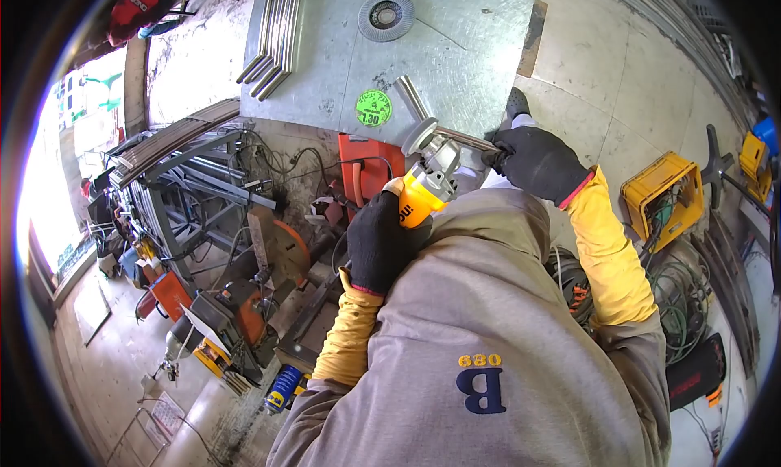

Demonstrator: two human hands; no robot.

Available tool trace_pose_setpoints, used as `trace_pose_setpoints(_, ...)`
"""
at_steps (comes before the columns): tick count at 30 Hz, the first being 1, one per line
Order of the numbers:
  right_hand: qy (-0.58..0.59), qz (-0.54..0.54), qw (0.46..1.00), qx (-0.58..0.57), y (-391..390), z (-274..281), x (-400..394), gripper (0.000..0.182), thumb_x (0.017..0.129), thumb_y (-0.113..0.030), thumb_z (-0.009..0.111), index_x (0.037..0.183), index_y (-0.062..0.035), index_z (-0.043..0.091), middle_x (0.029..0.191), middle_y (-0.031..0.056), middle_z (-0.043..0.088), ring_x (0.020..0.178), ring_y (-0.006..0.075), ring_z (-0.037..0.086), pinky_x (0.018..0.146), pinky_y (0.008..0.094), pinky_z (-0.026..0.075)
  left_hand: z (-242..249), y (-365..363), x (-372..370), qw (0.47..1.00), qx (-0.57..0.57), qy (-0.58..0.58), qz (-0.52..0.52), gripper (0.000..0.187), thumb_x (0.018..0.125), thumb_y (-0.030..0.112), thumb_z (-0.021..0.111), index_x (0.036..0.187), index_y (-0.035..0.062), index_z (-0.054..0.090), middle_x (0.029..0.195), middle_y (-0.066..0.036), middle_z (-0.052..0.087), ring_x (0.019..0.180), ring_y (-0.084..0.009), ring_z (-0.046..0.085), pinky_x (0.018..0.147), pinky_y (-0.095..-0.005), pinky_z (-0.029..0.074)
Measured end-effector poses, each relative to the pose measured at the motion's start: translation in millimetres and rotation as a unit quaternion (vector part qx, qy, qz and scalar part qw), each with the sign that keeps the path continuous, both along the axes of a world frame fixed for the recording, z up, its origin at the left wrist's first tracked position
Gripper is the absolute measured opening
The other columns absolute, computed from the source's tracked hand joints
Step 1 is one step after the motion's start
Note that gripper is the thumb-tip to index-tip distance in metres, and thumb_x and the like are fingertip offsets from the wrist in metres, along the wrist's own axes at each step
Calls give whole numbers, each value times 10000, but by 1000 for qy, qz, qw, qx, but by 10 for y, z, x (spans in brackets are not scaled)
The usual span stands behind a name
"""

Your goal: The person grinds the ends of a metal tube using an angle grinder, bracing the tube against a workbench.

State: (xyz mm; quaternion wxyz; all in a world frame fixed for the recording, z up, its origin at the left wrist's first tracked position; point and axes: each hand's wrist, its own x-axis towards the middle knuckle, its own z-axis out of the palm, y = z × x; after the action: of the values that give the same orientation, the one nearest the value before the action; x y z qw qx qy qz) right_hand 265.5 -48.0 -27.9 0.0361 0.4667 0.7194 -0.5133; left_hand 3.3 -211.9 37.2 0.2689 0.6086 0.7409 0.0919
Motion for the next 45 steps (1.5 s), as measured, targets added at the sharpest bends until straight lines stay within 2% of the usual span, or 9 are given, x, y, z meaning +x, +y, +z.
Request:
trace_pose_setpoints(7,20,24,999,-37,106,9,25,374,1035,-312,754,1246,-8,811,1122,236,818,1059,392,780,1009,437,565,55,-115,12,999,-23,1,34,677,838,325,941,1401,39,697,1117,-209,799,1006,-411,795,845,-465,632)
trace_pose_setpoints(10,40,51,996,-55,147,-43,53,346,1057,-325,777,1225,-24,805,1013,210,798,919,345,756,885,435,588,56,-144,16,998,-14,-17,62,686,841,313,941,1417,36,692,1132,-212,796,1017,-403,798,855,-460,634)
trace_pose_setpoints(19,16,17,1000,-14,62,70,14,414,1095,-390,688,1247,-27,816,1113,217,825,1071,380,781,1044,418,558,50,-77,15,999,-14,-18,42,674,855,302,932,1425,36,690,1148,-215,796,1036,-398,798,872,-453,636)
trace_pose_setpoints(23,-11,23,1000,-11,57,112,-24,433,1069,-429,735,1322,-85,806,1164,222,809,1050,392,771,947,462,590,55,-57,-10,1000,-6,4,22,655,858,312,931,1406,44,694,1127,-210,797,1016,-403,794,852,-457,631)
trace_pose_setpoints(28,-56,12,988,146,-161,297,-126,260,1000,-305,753,1200,-151,815,1022,205,783,906,401,766,790,510,604,87,-5,38,1000,15,10,9,674,848,333,943,1404,53,686,1111,-204,797,989,-405,789,830,-459,626)
trace_pose_setpoints(31,-50,-3,966,252,-317,312,-180,233,1017,-208,669,1170,-108,815,934,143,822,871,355,795,934,466,596,98,12,48,1000,17,12,5,686,848,338,946,1412,54,678,1103,-203,797,979,-407,788,825,-462,625)
trace_pose_setpoints(34,-4,-35,959,283,-399,305,-178,230,1011,-190,675,1172,-76,793,885,167,803,837,367,790,847,477,603,172,-10,58,1000,-10,15,11,671,858,332,939,1410,50,684,1112,-203,798,987,-401,792,837,-456,630)
trace_pose_setpoints(40,-45,-37,977,206,-531,413,-213,200,1008,-166,688,1133,-15,728,846,221,767,815,396,775,784,537,584,189,-221,-52,999,4,-20,49,693,826,324,982,1405,61,705,1113,-190,806,999,-384,804,848,-436,634)
trace_pose_setpoints(45,-30,-51,990,127,-607,373,-186,194,1012,-167,681,1163,-53,724,932,217,779,847,424,763,771,552,574,174,-301,-120,995,-37,-55,77,743,812,314,999,1440,62,695,1136,-189,809,1038,-364,814,878,-427,635)
